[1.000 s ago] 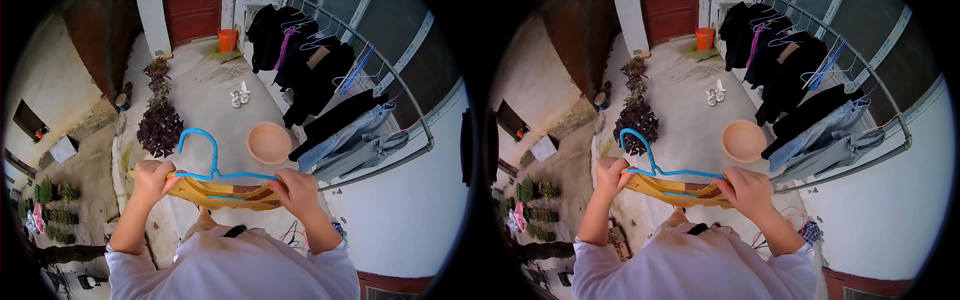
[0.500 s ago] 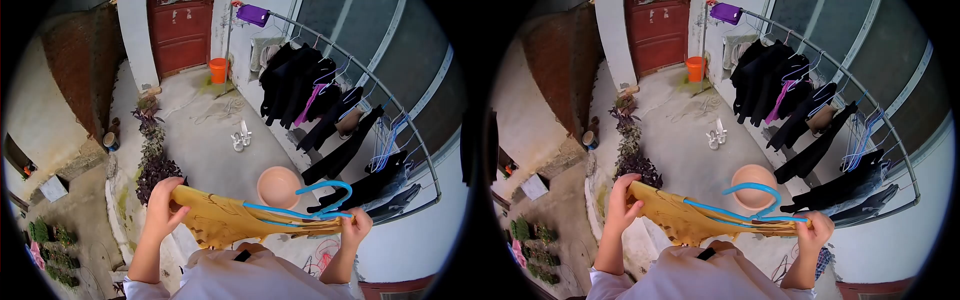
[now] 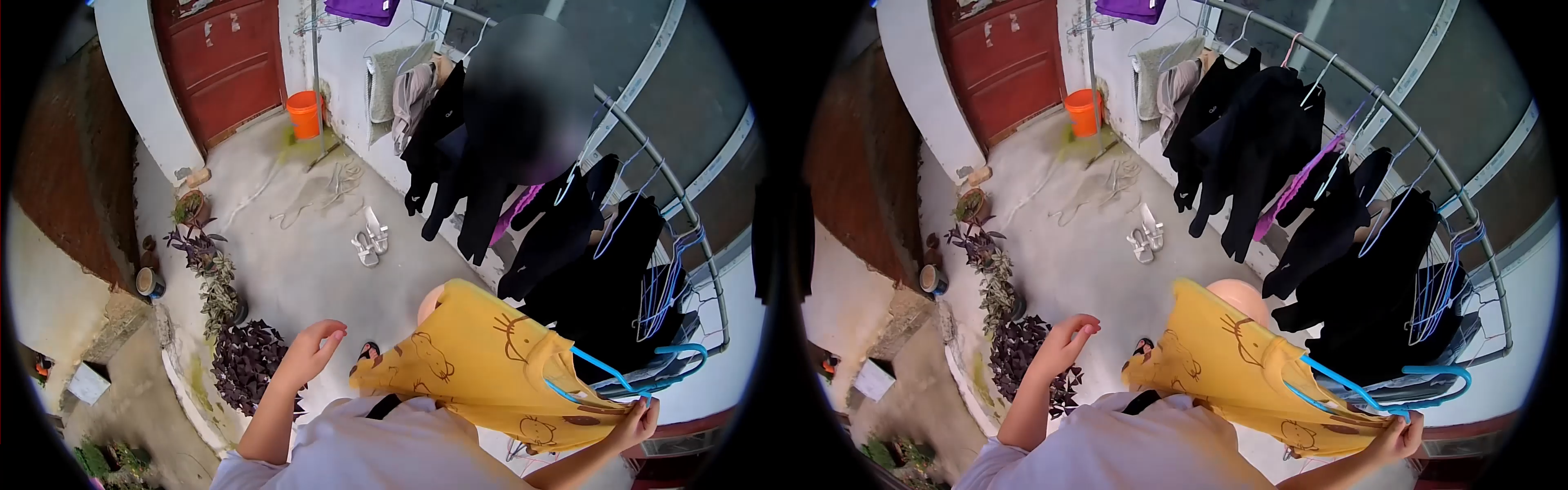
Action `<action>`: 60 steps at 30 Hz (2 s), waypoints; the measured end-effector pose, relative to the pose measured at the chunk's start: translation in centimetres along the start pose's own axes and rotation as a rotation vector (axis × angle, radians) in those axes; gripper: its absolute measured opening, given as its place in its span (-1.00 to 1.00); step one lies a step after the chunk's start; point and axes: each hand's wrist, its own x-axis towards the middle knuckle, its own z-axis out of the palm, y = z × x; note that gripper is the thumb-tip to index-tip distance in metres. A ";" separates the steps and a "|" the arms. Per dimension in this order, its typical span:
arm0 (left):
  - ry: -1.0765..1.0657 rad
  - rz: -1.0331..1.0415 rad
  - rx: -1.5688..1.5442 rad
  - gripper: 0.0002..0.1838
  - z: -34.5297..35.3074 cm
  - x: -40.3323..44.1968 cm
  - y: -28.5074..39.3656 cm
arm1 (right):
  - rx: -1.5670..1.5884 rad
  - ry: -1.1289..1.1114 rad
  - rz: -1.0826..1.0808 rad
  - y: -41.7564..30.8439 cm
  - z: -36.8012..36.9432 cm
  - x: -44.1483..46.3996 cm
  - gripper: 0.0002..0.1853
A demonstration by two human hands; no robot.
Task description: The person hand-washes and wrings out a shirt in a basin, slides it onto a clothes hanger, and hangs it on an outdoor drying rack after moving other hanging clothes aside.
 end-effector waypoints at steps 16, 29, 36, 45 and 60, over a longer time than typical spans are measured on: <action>-0.355 -0.124 -0.085 -0.67 -11.4 26.2 -9.3 | -0.464 0.499 0.314 -9.8 13.8 0.2 -0.78; -0.615 -0.017 0.090 -0.63 -17.2 48.5 -8.9 | -0.753 1.047 0.385 -24.8 14.4 0.3 -0.67; -0.852 -0.043 -0.005 -0.66 -10.1 49.2 -7.0 | -1.104 1.033 0.299 -29.3 10.9 -3.4 -0.72; -0.911 -0.031 0.053 -0.67 -7.9 51.6 -9.3 | -1.173 1.159 0.470 -31.0 15.9 -3.3 -0.71; -0.836 -0.142 0.011 -0.63 -7.8 50.4 -12.9 | -1.279 0.937 0.368 -28.5 18.4 -1.7 -0.71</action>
